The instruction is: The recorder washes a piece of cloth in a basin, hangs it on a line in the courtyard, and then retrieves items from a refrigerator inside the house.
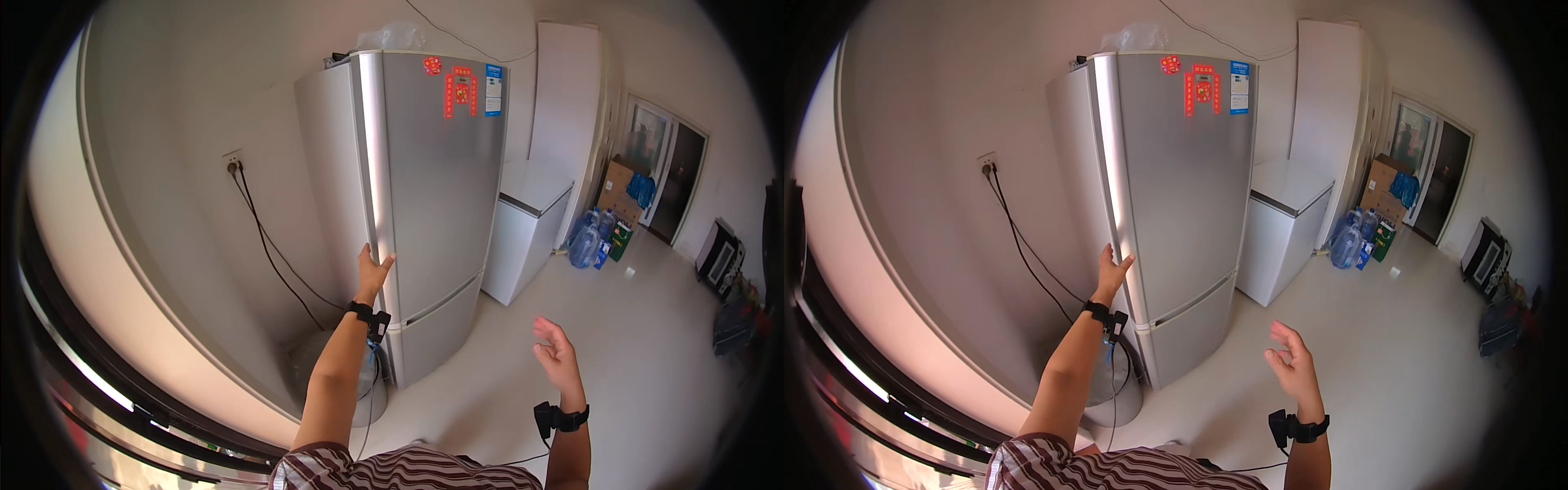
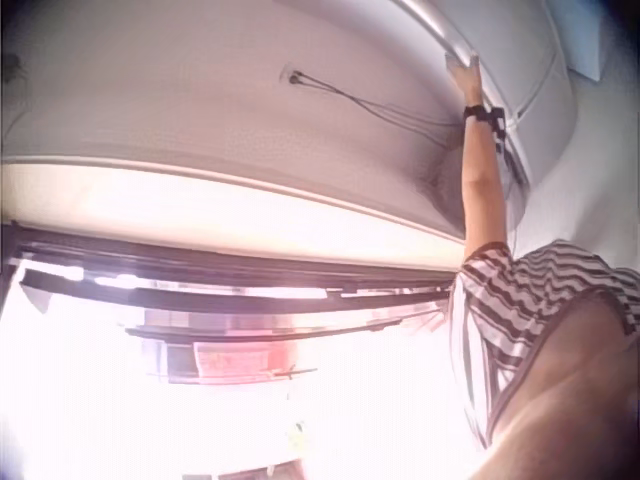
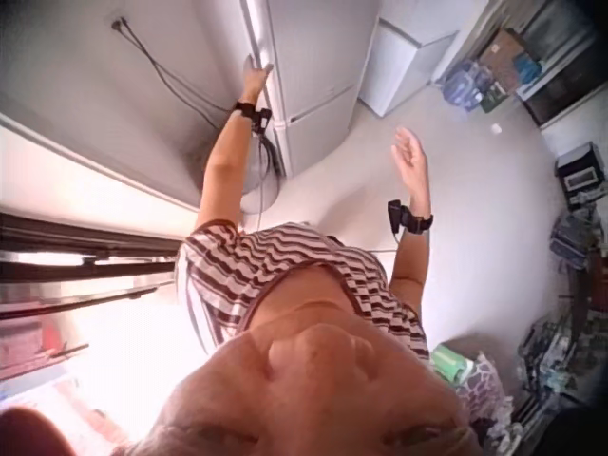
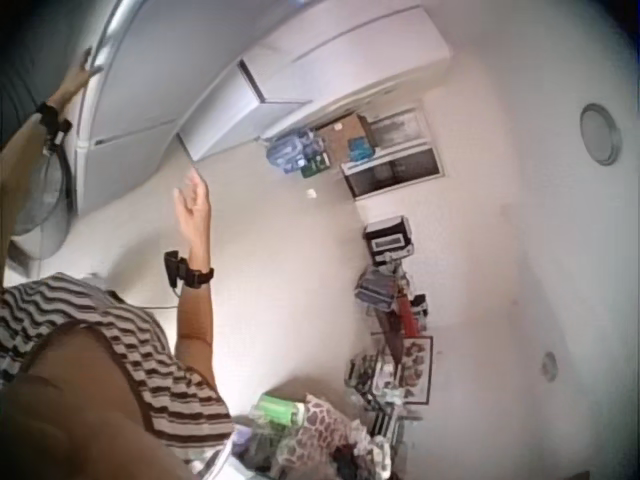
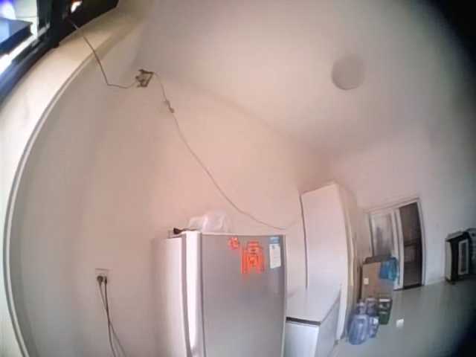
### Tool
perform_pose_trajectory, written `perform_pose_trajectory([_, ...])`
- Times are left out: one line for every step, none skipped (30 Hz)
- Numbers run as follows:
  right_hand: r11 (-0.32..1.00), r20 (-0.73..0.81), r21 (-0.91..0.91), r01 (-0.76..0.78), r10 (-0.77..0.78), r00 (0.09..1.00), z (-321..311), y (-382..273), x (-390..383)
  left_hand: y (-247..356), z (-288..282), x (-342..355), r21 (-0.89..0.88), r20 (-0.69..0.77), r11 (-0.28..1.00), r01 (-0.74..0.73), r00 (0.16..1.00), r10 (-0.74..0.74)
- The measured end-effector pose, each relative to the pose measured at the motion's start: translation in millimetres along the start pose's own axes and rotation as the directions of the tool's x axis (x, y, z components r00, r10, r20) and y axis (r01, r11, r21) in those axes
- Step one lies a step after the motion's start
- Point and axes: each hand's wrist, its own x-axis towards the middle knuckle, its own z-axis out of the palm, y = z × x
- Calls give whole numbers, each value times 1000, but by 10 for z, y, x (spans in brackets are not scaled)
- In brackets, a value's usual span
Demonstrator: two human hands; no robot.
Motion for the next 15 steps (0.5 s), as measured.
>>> perform_pose_trajectory([1000, -13, -9, -5, 5, 1000, -7, 4, 85, 19, 81, 57, -26, -23, 999, -29, 999, 28])
perform_pose_trajectory([1000, -12, -17, -18, 18, 1000, -21, 52, 163, 48, 150, 109, -49, -48, 997, -58, 997, 56])
perform_pose_trajectory([1000, -29, 0, -25, 25, 999, -37, 116, 234, 6, 222, 94, -51, -43, 998, -46, 998, 43])
perform_pose_trajectory([1000, -47, 19, -21, 22, 999, -51, 170, 330, 0, 280, 86, 58, -159, 994, -94, 982, 102])
perform_pose_trajectory([1000, -44, 17, -22, 23, 999, -56, 208, 419, 6, 318, 104, 172, -267, 977, -126, 949, 170])
perform_pose_trajectory([999, -28, 12, -48, 48, 998, -60, 243, 504, 21, 333, 158, 173, -271, 977, -121, 948, 166])
perform_pose_trajectory([997, -8, 6, -80, 80, 997, -59, 285, 552, 86, 297, 142, 102, -282, 993, -60, 956, 86])
perform_pose_trajectory([996, 3, 4, -88, 88, 996, -38, 331, 621, 98, 283, 134, 30, -289, 1000, 3, 957, 6])
perform_pose_trajectory([995, 40, 17, -94, 93, 995, 11, 379, 708, 13, 289, 149, 100, -315, 995, -11, 948, 42])
perform_pose_trajectory([995, 82, 26, -98, 95, 992, 58, 399, 796, -5, 294, 128, 102, -323, 995, 5, 946, 29])
perform_pose_trajectory([994, 93, 21, -106, 104, 990, 112, 416, 882, -21, 338, 103, 152, -315, 988, -20, 947, 68])
perform_pose_trajectory([994, 141, 23, -107, 103, 985, 185, 417, 974, -35, 366, 82, 201, -305, 979, -45, 946, 106])
perform_pose_trajectory([993, 189, 33, -109, 101, 977, 284, 423, 1037, -44, 336, 84, 208, -307, 978, -32, 947, 97])
perform_pose_trajectory([993, 195, 34, -114, 105, 975, 364, 444, 1099, -22, 323, 130, 168, -316, 985, -34, 945, 87])
perform_pose_trajectory([995, 232, 37, -95, 84, 969, 443, 464, 1152, -6, 308, 159, 127, -325, 991, -37, 943, 77])
